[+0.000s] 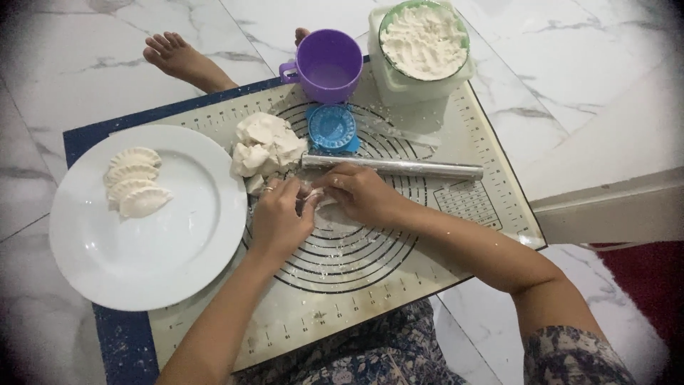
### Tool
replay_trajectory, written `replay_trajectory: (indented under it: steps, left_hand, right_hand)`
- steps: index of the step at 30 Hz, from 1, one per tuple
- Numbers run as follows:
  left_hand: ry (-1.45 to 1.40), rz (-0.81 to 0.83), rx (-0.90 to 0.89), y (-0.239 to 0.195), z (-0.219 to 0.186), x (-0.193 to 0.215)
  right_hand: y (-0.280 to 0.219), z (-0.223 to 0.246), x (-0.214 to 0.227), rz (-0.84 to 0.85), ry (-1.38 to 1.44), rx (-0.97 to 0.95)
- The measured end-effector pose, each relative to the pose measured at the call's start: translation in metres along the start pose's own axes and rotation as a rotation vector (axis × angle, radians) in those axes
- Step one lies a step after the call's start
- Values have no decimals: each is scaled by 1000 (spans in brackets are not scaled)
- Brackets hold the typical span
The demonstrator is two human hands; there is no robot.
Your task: Shaping dough into dumplings using a manual rolling pin and a plastic mold.
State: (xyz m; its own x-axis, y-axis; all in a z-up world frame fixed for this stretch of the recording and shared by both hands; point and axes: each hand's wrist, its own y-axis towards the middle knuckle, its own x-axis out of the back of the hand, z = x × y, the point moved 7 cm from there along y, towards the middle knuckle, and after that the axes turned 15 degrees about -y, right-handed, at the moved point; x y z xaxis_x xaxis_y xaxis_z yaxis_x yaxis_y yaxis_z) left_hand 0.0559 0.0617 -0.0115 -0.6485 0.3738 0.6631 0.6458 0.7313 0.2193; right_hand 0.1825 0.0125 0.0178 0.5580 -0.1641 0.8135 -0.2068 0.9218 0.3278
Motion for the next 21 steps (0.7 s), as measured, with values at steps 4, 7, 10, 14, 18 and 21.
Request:
replay_trajectory:
  steps: [4, 7, 10, 14, 18, 21]
  left_hand:
    - [41, 16, -11, 2, -10, 13]
    - [70, -17, -90, 2, -21, 18]
    - [152, -16, -109, 2, -29, 19]
    - [154, 38, -122, 3, -26, 13]
    - [172, 39, -113, -2, -26, 11]
    - [150, 37, -95, -5, -19, 7]
  right_hand:
    - [1, 11, 20, 81, 12, 39]
    - [0, 9, 19, 159, 3, 95]
    - [0, 12, 21, 205, -7, 94]
    - [0, 12, 19, 147, -73, 106]
    - [2, 30, 28, 57, -245, 151]
    - [-4, 19, 14, 41, -257, 127]
